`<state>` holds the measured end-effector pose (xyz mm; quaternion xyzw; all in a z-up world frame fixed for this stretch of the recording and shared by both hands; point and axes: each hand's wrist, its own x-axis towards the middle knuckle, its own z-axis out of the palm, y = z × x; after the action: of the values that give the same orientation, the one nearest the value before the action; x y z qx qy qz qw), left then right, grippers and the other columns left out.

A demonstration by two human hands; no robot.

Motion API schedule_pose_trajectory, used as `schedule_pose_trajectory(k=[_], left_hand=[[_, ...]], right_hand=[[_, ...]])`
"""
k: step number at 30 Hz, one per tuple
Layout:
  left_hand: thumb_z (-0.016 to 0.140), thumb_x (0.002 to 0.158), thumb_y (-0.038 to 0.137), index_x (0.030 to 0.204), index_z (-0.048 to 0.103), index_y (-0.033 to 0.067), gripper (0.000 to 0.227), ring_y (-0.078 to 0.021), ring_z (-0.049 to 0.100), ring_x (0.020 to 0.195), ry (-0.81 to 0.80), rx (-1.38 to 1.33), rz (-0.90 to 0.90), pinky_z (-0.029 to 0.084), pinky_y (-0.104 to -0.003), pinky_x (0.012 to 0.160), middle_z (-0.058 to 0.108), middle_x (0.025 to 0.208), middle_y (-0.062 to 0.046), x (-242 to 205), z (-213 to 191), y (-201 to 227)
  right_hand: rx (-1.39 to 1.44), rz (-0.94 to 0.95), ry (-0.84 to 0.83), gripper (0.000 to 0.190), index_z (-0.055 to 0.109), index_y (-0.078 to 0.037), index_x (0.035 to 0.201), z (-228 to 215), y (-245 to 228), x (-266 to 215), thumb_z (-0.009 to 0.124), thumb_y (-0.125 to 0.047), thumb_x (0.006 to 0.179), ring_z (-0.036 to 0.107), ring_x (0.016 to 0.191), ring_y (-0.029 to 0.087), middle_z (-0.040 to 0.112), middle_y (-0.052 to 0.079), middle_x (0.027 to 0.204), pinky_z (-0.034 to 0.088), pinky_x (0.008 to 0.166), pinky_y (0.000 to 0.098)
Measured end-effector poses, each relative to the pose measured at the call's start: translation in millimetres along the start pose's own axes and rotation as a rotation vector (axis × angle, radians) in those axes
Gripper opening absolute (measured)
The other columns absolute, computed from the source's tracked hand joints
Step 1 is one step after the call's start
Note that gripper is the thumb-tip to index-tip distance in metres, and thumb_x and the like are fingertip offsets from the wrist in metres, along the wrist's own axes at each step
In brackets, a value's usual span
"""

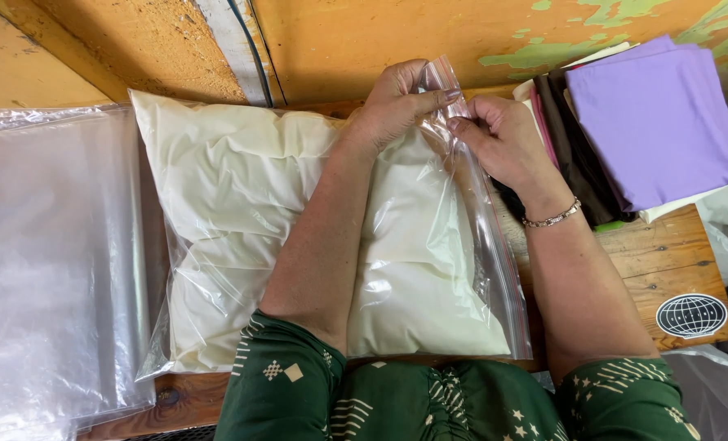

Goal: The person places a folded white garment into a clear plastic bag, seals the zip closure, and uses a feather duster to smooth and press the contents. The sealed package is then placed into a grey plastic basket.

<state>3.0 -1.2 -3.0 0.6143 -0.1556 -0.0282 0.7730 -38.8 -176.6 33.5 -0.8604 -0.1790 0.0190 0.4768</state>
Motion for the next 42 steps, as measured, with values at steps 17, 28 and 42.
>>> schedule_pose_trajectory(k=[17,28,42], left_hand=[[0.075,0.075,0.013,0.071,0.053,0.0131,0.022,-0.0074,0.055,0.052,0.102,0.155,-0.031,0.048,-0.023,0.046,0.056,0.062,0.003,0.3,2.2,3.3],[0.082,0.069,0.01,0.084,0.057,0.0138,0.029,-0.0073,0.057,0.07,-0.06,-0.017,-0.075,0.049,-0.021,0.065,0.062,0.075,0.003,-12.2,-1.3,21.9],[0.08,0.068,0.005,0.084,0.056,0.0127,0.03,-0.0075,0.058,0.071,-0.067,0.133,-0.03,0.051,-0.021,0.065,0.062,0.078,0.001,-12.8,10.1,24.1]], right_hand=[[-0.046,0.05,-0.205,0.036,0.041,-0.011,0.065,-9.9,-8.3,-4.7,0.056,-0.017,0.097,0.026,0.059,0.005,0.03,-0.008,0.062,0.022,0.05,0.0229],[-0.08,0.023,-0.172,0.025,0.062,-0.008,0.069,-7.1,-25.6,-13.4,0.055,-0.008,0.093,0.053,0.067,0.005,0.064,-0.002,0.069,0.041,0.066,0.0198],[0.103,0.134,-0.035,0.005,0.063,-0.007,0.084,4.1,-5.3,-7.4,0.059,-0.005,0.088,0.052,0.072,0.004,0.061,-0.003,0.078,0.043,0.065,0.0179]])
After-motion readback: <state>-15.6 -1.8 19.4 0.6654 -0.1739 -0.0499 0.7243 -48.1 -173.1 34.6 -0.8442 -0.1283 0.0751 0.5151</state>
